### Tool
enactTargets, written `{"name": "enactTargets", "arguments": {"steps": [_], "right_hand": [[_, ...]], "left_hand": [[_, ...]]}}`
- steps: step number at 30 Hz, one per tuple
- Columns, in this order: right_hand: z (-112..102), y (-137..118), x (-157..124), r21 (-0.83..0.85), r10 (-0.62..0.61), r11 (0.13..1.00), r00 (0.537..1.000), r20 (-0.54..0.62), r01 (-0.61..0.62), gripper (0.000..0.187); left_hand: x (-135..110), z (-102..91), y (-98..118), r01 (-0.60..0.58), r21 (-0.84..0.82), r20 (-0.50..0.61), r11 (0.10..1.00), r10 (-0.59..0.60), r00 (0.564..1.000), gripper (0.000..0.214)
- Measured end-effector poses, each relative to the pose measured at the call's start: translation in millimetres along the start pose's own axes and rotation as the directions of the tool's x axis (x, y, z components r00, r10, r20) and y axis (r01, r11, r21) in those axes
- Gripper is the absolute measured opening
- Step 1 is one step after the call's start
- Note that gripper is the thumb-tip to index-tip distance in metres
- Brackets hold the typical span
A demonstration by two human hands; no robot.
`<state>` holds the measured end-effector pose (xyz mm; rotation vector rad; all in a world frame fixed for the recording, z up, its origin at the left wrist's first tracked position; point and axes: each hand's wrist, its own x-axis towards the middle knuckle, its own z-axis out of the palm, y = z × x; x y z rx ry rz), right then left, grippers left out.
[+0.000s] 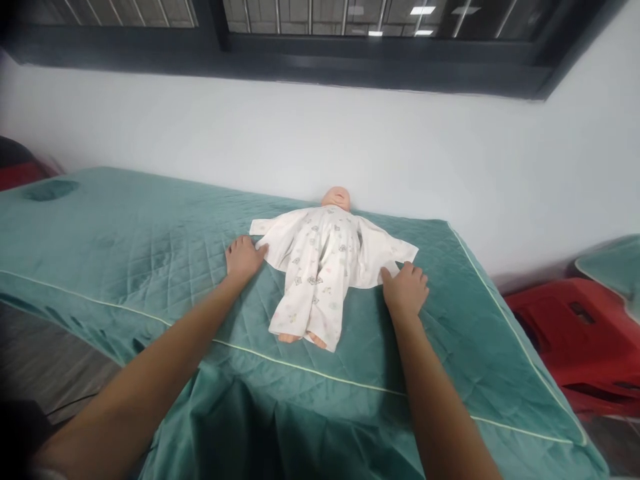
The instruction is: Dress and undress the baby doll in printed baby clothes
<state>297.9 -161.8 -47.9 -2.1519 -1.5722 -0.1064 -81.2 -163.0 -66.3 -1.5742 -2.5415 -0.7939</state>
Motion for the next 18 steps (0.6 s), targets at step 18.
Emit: {"name": "enactTargets", "arguments": {"steps": [18], "right_hand": [[-64.8,-92.3,-13.6,0.506,-0.769,0.601,0.621,0.153,0.619,0.032]], "left_hand": [[-54.5,-71.5,97.6,-0.590,-0.495,0.013,0.638,0.684,0.729,0.032]]}}
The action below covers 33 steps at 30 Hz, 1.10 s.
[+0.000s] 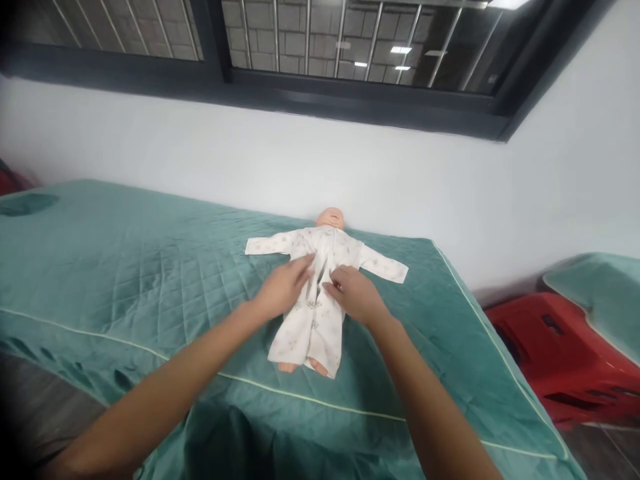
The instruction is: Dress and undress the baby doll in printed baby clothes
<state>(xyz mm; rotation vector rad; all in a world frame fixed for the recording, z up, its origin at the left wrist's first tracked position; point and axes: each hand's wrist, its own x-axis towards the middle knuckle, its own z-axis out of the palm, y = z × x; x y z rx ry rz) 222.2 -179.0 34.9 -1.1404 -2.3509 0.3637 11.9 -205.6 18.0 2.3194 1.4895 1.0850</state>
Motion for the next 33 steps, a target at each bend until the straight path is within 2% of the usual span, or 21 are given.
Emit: {"name": "enactTargets", "arguments": {"steps": [1,2,3,4,6,7,9,11,14,17,20,23,25,29,33], "right_hand": [[0.1,-0.3,-0.7,0.023,0.022,0.999,1.000,0.017,-0.022,0.034],[-0.5,1.2,-1.1,0.070,0.065,0.995,0.998,0.002,-0.065,0.036],[-1.6,4.1,-0.5,0.131,0.123,0.984,0.992,-0.033,-0.118,0.038],[-2.9,8.1,1.9,0.196,0.185,0.966,0.980,-0.078,-0.167,0.040],[-4.8,18.1,14.1,0.297,0.291,0.927,0.938,-0.186,-0.228,0.041],[-4.7,24.0,24.3,0.328,0.332,0.912,0.913,-0.236,-0.247,0.041],[-1.3,37.0,51.3,0.358,0.395,0.890,0.871,-0.292,-0.283,0.035],[5.9,50.5,82.2,0.352,0.444,0.875,0.839,-0.314,-0.332,0.029],[19.6,66.5,118.5,0.296,0.506,0.856,0.805,-0.311,-0.424,0.024],[27.9,72.1,130.0,0.307,0.562,0.820,0.780,-0.275,-0.483,0.029],[27.4,70.5,125.0,0.360,0.582,0.794,0.782,-0.222,-0.489,0.036],[24.9,69.9,120.0,0.380,0.592,0.777,0.788,-0.170,-0.501,0.037],[24.9,71.4,120.0,0.375,0.590,0.779,0.789,-0.168,-0.503,0.032],[26.0,74.1,122.9,0.381,0.596,0.778,0.780,-0.193,-0.500,0.018],[24.1,69.8,123.9,0.401,0.622,0.752,0.764,-0.172,-0.523,0.024]], "left_hand": [[-0.8,3.9,0.8,-0.087,-0.012,0.043,0.996,0.087,0.995,0.029],[-1.3,7.6,-1.9,-0.151,-0.031,0.040,0.988,0.152,0.988,0.027],[-0.9,11.0,-7.5,-0.177,-0.052,-0.005,0.983,0.177,0.984,0.024],[1.0,14.0,-15.4,-0.152,-0.077,-0.085,0.985,0.146,0.986,0.023],[10.9,19.4,-34.5,0.035,-0.162,-0.249,0.986,-0.075,0.966,0.021],[18.9,22.1,-43.9,0.158,-0.215,-0.276,0.964,-0.215,0.937,0.021],[39.8,27.9,-58.4,0.357,-0.286,-0.223,0.889,-0.424,0.878,0.020],[64.4,34.1,-64.9,0.427,-0.309,-0.162,0.850,-0.489,0.857,0.020],[104.2,41.3,-62.8,0.368,-0.350,-0.132,0.861,-0.435,0.891,0.020],[142.6,43.3,-60.6,0.304,-0.457,-0.047,0.836,-0.363,0.930,0.021],[168.7,41.3,-66.8,0.363,-0.512,-0.016,0.779,-0.431,0.902,0.019],[172.9,38.3,-75.0,0.441,-0.395,-0.041,0.806,-0.495,0.868,0.014],[166.4,36.0,-77.4,0.453,-0.321,0.010,0.832,-0.476,0.880,0.014],[154.1,30.7,-74.4,0.410,-0.330,0.160,0.850,-0.378,0.912,0.022],[155.3,31.2,-72.0,0.336,-0.273,0.125,0.901,-0.313,0.941,0.015]]}}
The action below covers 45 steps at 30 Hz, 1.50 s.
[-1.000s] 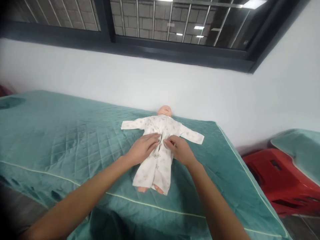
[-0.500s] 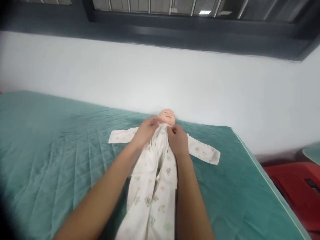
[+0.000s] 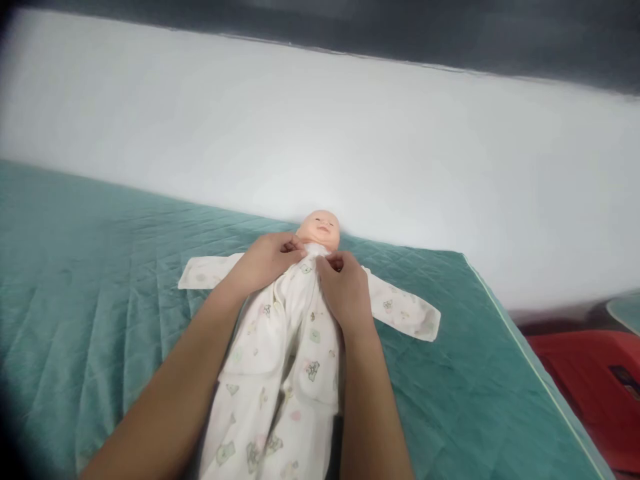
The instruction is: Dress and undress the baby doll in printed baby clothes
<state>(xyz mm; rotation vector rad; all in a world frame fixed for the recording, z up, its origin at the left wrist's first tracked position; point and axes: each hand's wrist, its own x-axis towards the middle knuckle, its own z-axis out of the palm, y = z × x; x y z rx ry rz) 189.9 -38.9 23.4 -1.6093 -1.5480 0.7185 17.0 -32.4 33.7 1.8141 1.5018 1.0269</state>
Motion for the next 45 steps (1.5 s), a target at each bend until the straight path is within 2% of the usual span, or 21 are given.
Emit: {"name": "enactTargets", "arguments": {"steps": [4,9,13,18,22,26,37,40,45], "right_hand": [[1.8,-4.8,-3.6,-0.041,0.002,0.999,1.000,-0.008,-0.002,0.035],[9.3,-4.1,-3.7,-0.049,-0.011,0.999,1.000,-0.010,0.011,0.021],[11.1,-3.5,-2.5,-0.027,-0.011,1.000,1.000,-0.015,0.011,0.015],[3.0,-2.2,-1.2,0.067,0.031,0.997,0.999,0.015,-0.031,0.019],[-1.5,4.4,-1.3,0.271,0.036,0.961,0.995,0.092,-0.059,0.024],[1.9,6.5,-3.1,0.440,-0.045,0.898,0.994,0.096,-0.002,0.027],[10.7,16.2,5.9,0.376,-0.165,0.909,0.984,-0.071,0.180,0.022],[10.9,16.6,6.1,0.342,-0.192,0.917,0.979,-0.070,0.205,0.021],[10.2,16.2,7.2,0.328,-0.171,0.928,0.984,-0.046,0.176,0.021]], "left_hand": [[4.7,7.7,1.5,-0.051,0.052,-0.052,0.997,0.053,0.997,0.017],[4.6,22.0,11.9,-0.030,-0.046,-0.201,0.998,0.021,0.979,0.014],[3.7,27.5,15.8,-0.010,-0.056,-0.164,0.998,0.001,0.986,0.013],[4.6,25.7,12.7,0.007,-0.074,-0.154,0.997,-0.018,0.988,0.012],[4.2,24.1,12.4,0.029,-0.099,-0.125,0.995,-0.042,0.991,0.012],[2.5,23.2,13.3,0.028,-0.076,-0.120,0.997,-0.037,0.992,0.014],[2.6,28.1,10.8,-0.002,-0.069,-0.132,0.998,-0.007,0.991,0.015],[0.7,28.7,12.2,0.033,-0.031,-0.124,0.999,-0.037,0.992,0.013],[-2.2,28.6,15.0,0.048,0.060,-0.109,0.997,-0.041,0.993,0.013]]}}
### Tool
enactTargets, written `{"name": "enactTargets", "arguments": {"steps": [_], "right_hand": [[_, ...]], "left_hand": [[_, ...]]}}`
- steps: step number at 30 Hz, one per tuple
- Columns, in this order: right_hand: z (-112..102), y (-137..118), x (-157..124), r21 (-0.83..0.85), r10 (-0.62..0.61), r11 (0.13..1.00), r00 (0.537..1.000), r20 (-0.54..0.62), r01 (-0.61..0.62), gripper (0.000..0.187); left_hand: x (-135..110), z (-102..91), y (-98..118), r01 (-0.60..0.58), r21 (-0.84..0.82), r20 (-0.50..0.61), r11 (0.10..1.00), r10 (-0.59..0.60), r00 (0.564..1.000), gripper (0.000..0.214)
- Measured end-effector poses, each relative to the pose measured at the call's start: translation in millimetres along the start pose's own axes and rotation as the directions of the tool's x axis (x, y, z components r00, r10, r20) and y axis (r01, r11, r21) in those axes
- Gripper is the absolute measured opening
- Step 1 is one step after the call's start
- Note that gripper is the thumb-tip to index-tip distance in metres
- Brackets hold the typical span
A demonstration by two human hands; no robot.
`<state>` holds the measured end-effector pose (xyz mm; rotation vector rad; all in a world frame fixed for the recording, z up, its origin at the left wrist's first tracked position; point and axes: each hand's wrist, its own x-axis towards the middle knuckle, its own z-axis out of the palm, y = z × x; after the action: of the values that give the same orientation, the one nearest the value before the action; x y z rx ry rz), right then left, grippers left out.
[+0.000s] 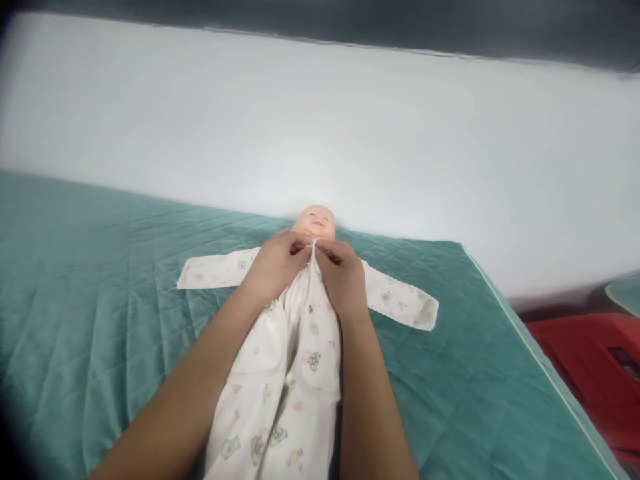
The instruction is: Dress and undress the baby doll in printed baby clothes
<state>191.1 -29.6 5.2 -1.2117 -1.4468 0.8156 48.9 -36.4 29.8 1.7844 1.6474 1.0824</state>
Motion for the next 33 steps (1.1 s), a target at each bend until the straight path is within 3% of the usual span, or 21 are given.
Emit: {"name": "enactTargets", "arguments": {"steps": [15,24,33], "right_hand": [[-2.2,-0.2,-0.2,-0.029,-0.063,0.997,0.994,0.085,0.065,0.021],[-3.6,-6.8,0.0,-0.124,-0.015,0.992,0.989,0.145,0.033,0.016],[-4.4,-4.8,-1.4,-0.164,0.072,0.985,0.990,0.121,-0.052,0.024]], "left_hand": [[2.7,-8.6,-9.4,0.009,-0.249,0.100,0.968,0.016,0.995,0.009],[1.0,-6.9,-6.4,0.020,-0.203,0.096,0.979,0.000,0.995,0.018],[2.9,-7.5,-10.2,0.006,-0.222,0.088,0.975,0.014,0.996,0.027]]}}
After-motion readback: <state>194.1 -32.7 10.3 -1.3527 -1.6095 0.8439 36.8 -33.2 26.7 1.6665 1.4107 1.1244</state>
